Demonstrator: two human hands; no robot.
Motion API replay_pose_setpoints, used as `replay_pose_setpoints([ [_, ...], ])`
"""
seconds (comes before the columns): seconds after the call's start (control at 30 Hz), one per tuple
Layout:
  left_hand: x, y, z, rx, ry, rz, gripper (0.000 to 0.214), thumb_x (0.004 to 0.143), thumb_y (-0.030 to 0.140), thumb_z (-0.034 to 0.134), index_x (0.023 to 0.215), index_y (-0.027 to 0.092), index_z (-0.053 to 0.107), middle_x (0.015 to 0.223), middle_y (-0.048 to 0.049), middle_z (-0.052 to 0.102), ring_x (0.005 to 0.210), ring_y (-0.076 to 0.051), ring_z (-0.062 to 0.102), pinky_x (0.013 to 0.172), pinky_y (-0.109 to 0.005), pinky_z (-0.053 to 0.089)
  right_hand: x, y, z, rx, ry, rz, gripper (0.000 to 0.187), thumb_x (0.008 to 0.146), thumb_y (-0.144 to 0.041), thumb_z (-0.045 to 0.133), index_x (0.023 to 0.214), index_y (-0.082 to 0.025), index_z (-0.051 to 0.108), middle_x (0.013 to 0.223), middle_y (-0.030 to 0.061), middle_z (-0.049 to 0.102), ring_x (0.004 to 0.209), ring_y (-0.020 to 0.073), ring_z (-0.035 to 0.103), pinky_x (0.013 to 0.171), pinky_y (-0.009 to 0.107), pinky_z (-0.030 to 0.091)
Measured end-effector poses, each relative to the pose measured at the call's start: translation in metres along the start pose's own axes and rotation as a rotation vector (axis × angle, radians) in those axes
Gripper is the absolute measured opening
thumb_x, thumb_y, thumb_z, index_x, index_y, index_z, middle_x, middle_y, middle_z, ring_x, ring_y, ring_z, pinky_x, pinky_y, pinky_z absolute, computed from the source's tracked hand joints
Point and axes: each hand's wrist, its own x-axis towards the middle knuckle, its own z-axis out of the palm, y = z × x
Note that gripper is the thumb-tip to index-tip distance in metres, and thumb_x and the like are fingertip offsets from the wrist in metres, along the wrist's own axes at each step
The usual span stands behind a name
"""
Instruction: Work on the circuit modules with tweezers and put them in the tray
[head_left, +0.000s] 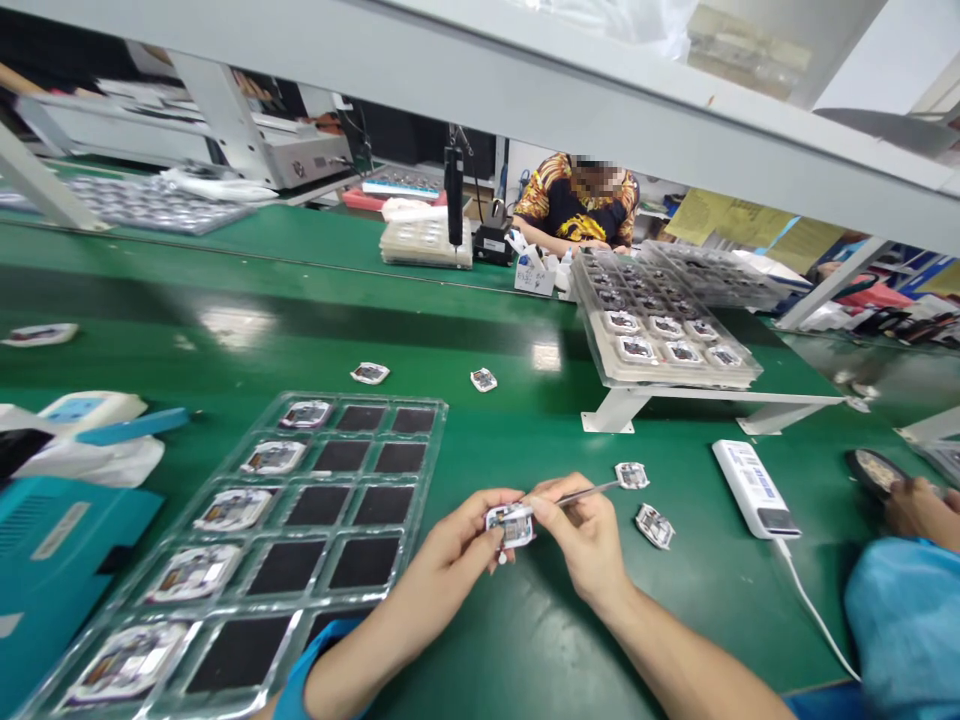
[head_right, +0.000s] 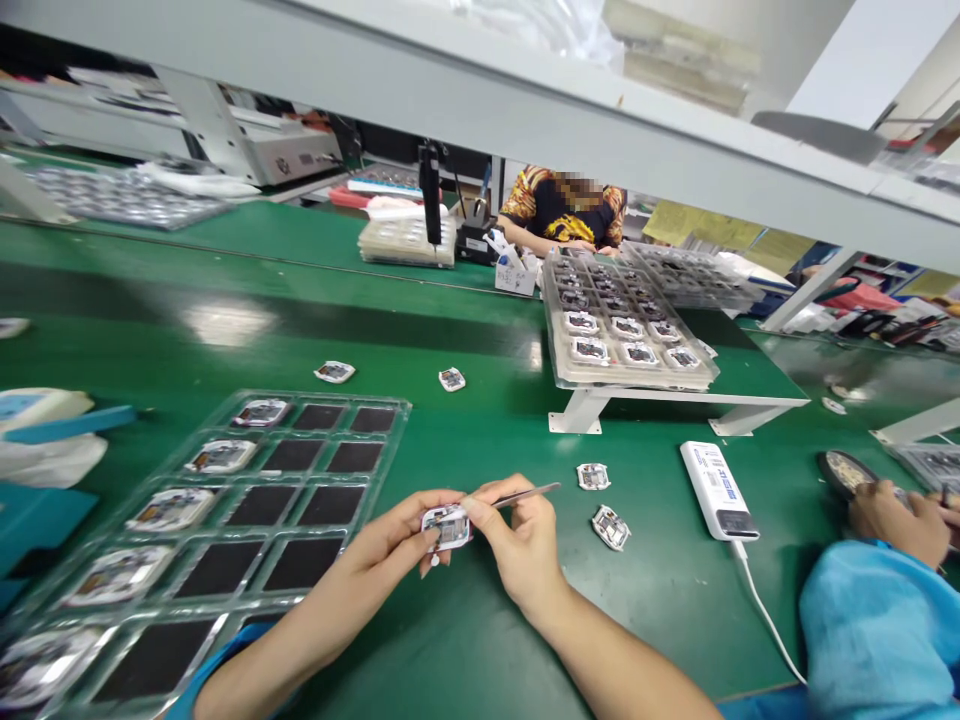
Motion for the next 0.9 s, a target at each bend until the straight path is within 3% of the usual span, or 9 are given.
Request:
replay_pose_setpoints([
  [0.6, 0.003, -0.005, 0.000, -0.045, 0.032, -0.041, 0.038, 0.086, 0.047, 0.060, 0.108, 0.017, 0.068, 0.068, 0.0005, 0.060, 0.062, -0.016, 0.051, 0.058, -0.026, 0.042, -0.002, 0.007, 0.002, -0.042, 0.000, -0.073, 0.014, 0.082, -0.030, 0.075, 0.078, -0.019, 0.067, 0.076, 0.0033, 0.072, 0.068, 0.0170, 0.068, 0.065, 0.028, 0.055],
  [0.77, 0.003, -0.009, 0.001, 0.078, 0.063, 0.028, 0.033, 0.093, 0.039, 0.047, 0.109, 0.016, 0.065, 0.069, 0.0004, 0.061, 0.062, -0.015, 0.055, 0.060, -0.024, 0.046, -0.006, 0.008, 0.000, -0.153, -0.001, -0.273, 0.004, 0.086, -0.021, 0.071, 0.083, -0.022, 0.068, 0.082, 0.0035, 0.073, 0.079, 0.0181, 0.069, 0.072, 0.028, 0.056],
  [0.9, 0.015, -0.003, -0.027, 0.388, 0.169, 0.139, 0.033, 0.093, 0.038, 0.047, 0.107, 0.018, 0.068, 0.075, -0.0019, 0.068, 0.060, -0.015, 0.060, 0.058, -0.025, 0.050, -0.006, 0.001, -0.002, -0.200, -0.029, -0.461, 0.011, 0.088, -0.014, 0.068, 0.088, -0.025, 0.067, 0.084, 0.0040, 0.074, 0.085, 0.0195, 0.069, 0.077, 0.030, 0.056],
])
